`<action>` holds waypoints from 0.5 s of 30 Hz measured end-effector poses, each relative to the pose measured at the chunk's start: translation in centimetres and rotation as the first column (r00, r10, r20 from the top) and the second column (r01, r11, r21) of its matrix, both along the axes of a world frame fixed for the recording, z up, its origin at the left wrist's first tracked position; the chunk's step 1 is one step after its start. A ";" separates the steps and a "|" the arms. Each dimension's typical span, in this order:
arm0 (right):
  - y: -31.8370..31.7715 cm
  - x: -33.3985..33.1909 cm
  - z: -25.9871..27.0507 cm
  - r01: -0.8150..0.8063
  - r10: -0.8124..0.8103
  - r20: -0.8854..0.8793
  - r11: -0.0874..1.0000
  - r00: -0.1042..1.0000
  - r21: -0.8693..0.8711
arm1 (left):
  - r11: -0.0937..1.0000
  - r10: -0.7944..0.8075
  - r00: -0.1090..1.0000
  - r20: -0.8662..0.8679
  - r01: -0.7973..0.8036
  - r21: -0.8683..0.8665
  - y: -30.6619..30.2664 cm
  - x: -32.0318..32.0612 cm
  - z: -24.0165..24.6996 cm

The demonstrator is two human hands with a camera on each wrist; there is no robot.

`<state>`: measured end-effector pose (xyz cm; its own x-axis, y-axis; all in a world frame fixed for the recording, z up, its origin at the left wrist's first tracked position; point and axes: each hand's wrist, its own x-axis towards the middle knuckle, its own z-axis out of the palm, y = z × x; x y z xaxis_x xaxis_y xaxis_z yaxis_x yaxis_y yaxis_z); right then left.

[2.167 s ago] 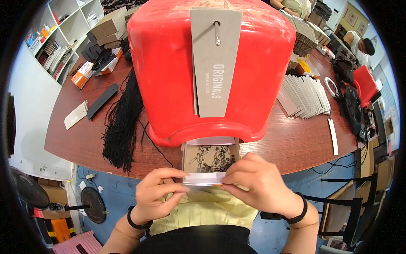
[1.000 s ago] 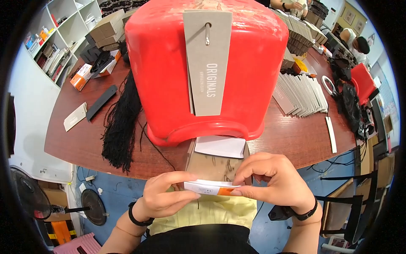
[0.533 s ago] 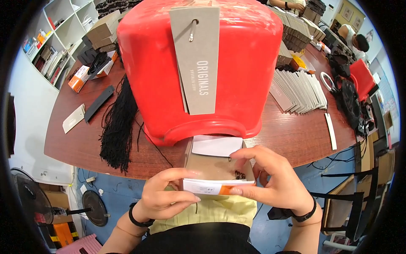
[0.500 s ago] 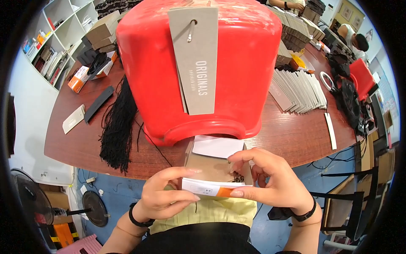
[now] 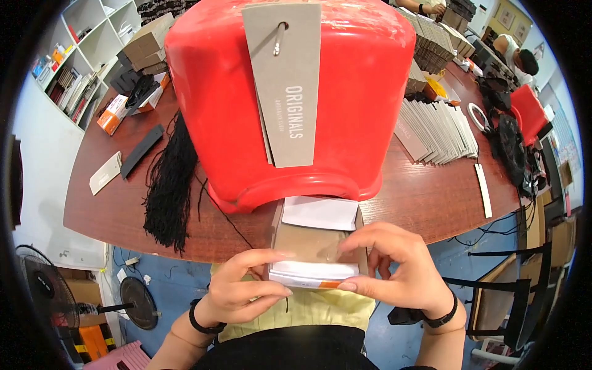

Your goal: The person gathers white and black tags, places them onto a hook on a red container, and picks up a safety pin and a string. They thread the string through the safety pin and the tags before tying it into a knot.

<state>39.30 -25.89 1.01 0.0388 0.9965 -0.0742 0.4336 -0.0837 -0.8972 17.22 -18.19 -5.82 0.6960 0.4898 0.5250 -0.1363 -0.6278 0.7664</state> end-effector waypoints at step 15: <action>-0.9 -1.5 -2.1 -0.163 0.062 0.413 0.963 0.909 0.213 | 0.973 0.103 0.990 -0.094 -0.081 0.215 -0.8 -0.6 -1.5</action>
